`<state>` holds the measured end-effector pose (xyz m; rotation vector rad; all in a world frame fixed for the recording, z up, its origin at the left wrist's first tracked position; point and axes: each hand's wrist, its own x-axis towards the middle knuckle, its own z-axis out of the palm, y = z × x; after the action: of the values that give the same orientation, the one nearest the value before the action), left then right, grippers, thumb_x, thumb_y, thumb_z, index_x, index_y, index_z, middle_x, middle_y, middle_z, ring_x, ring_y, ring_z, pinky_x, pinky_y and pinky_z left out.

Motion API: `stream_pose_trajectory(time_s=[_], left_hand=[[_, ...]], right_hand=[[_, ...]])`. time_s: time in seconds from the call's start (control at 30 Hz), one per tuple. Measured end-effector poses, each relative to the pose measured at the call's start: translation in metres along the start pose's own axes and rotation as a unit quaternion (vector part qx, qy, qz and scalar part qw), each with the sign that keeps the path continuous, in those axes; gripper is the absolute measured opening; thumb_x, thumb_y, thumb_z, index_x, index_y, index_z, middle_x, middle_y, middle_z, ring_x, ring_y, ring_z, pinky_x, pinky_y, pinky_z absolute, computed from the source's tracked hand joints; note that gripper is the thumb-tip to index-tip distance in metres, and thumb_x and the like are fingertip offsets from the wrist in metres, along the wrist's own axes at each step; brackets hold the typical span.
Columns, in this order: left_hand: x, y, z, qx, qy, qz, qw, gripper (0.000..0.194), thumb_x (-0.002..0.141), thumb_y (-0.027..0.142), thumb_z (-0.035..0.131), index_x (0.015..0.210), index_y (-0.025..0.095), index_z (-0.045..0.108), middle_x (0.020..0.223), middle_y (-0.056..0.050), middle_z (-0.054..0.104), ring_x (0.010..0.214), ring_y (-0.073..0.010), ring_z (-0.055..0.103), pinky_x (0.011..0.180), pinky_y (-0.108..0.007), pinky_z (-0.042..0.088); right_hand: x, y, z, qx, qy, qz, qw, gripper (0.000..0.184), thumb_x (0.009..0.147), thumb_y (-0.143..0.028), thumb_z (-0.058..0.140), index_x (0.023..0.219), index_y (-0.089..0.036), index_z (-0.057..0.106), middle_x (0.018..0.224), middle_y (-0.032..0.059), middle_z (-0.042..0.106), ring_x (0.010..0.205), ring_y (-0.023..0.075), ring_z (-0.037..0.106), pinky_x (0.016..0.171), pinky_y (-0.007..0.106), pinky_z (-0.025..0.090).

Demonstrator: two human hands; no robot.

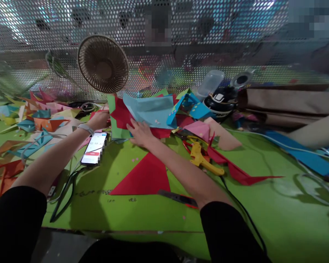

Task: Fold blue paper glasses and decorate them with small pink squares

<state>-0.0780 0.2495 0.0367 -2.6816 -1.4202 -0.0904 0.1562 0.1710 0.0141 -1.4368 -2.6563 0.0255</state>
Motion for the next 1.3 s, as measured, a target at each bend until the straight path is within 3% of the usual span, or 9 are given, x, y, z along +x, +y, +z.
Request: stream_pose_trajectory(time_s=[0.13, 0.3, 0.4, 0.53, 0.7, 0.9, 1.0, 1.13, 1.3], left_hand=[[-0.015, -0.012, -0.017, -0.017, 0.025, -0.063, 0.998, 0.031, 0.077, 0.030, 0.062, 0.105, 0.020, 0.074, 0.114, -0.007, 0.073, 0.109, -0.0262, 0.065, 0.096, -0.035, 0.048], [-0.034, -0.014, -0.036, -0.040, 0.073, -0.131, 0.988, 0.039, 0.083, 0.037, 0.057, 0.114, 0.018, 0.073, 0.112, -0.008, 0.074, 0.101, -0.0265, 0.068, 0.091, -0.036, 0.050], [-0.045, -0.007, -0.046, -0.053, 0.107, -0.148, 0.982, 0.040, 0.086, 0.035, 0.054, 0.116, 0.015, 0.072, 0.116, -0.010, 0.074, 0.105, -0.0263, 0.067, 0.093, -0.036, 0.049], [-0.060, 0.009, -0.055, -0.069, 0.157, -0.153, 0.973, 0.038, 0.088, 0.028, 0.052, 0.119, 0.015, 0.070, 0.124, -0.010, 0.070, 0.113, -0.0251, 0.065, 0.099, -0.035, 0.047], [-0.093, 0.050, -0.052, -0.129, 0.209, -0.086, 0.966, 0.038, 0.090, 0.027, 0.054, 0.122, 0.013, 0.066, 0.126, -0.012, 0.069, 0.115, -0.0240, 0.065, 0.102, -0.037, 0.049], [-0.158, 0.135, -0.027, -0.165, 0.114, 0.116, 0.973, 0.031, 0.096, 0.033, 0.055, 0.117, 0.016, 0.069, 0.128, -0.013, 0.068, 0.118, -0.0254, 0.065, 0.100, -0.040, 0.054], [-0.181, 0.166, -0.015, -0.170, 0.060, 0.151, 0.972, 0.035, 0.098, 0.036, 0.053, 0.127, 0.019, 0.064, 0.131, -0.013, 0.067, 0.118, -0.0252, 0.065, 0.101, -0.041, 0.054], [-0.191, 0.179, 0.000, -0.163, 0.033, 0.176, 0.970, 0.049, 0.098, 0.045, 0.052, 0.140, 0.019, 0.054, 0.138, -0.015, 0.061, 0.122, -0.0262, 0.063, 0.102, -0.041, 0.054], [-0.190, 0.176, 0.008, -0.122, 0.045, 0.192, 0.973, 0.042, 0.101, 0.039, 0.048, 0.133, 0.015, 0.059, 0.133, -0.016, 0.065, 0.118, -0.0277, 0.066, 0.099, -0.043, 0.056]], right_hand=[[-0.001, 0.000, 0.000, 0.029, -0.028, -0.010, 0.999, 0.078, 0.086, -0.052, 0.061, 0.152, -0.016, 0.039, 0.157, 0.0182, 0.039, 0.141, 0.0375, 0.042, 0.115, 0.061, 0.027], [-0.006, 0.003, -0.007, 0.108, 0.022, 0.015, 0.994, 0.079, 0.092, -0.037, 0.050, 0.158, -0.008, 0.017, 0.149, 0.0200, 0.050, 0.127, 0.0317, 0.057, 0.108, 0.049, 0.040], [-0.010, 0.004, -0.012, 0.160, 0.091, 0.016, 0.983, 0.063, 0.094, -0.028, 0.042, 0.153, -0.008, 0.032, 0.134, 0.0166, 0.064, 0.121, 0.0274, 0.062, 0.105, 0.043, 0.043], [-0.026, 0.007, -0.025, 0.198, 0.195, 0.021, 0.960, 0.051, 0.094, -0.022, 0.034, 0.141, -0.008, 0.049, 0.129, 0.0143, 0.067, 0.119, 0.0218, 0.062, 0.104, 0.037, 0.045], [-0.090, 0.017, -0.045, 0.209, 0.237, 0.019, 0.949, 0.048, 0.093, -0.024, 0.038, 0.135, -0.008, 0.055, 0.126, 0.0148, 0.069, 0.111, 0.0210, 0.067, 0.101, 0.036, 0.049], [-0.201, 0.017, -0.043, 0.132, 0.114, -0.053, 0.983, 0.036, 0.097, -0.034, 0.050, 0.123, -0.016, 0.067, 0.121, 0.0120, 0.072, 0.112, 0.0248, 0.067, 0.098, 0.041, 0.053], [-0.237, 0.014, -0.034, 0.062, 0.054, -0.068, 0.994, 0.038, 0.096, -0.037, 0.055, 0.124, -0.015, 0.066, 0.125, 0.0142, 0.069, 0.112, 0.0272, 0.067, 0.094, 0.044, 0.056], [-0.254, 0.014, -0.019, 0.019, 0.018, -0.062, 0.998, 0.033, 0.095, -0.033, 0.057, 0.120, -0.014, 0.068, 0.117, 0.0145, 0.070, 0.106, 0.0278, 0.067, 0.091, 0.045, 0.057], [-0.258, 0.015, -0.011, 0.018, 0.012, -0.066, 0.998, 0.031, 0.096, -0.019, 0.049, 0.121, -0.016, 0.068, 0.107, 0.0126, 0.071, 0.098, 0.0249, 0.067, 0.085, 0.041, 0.057]])
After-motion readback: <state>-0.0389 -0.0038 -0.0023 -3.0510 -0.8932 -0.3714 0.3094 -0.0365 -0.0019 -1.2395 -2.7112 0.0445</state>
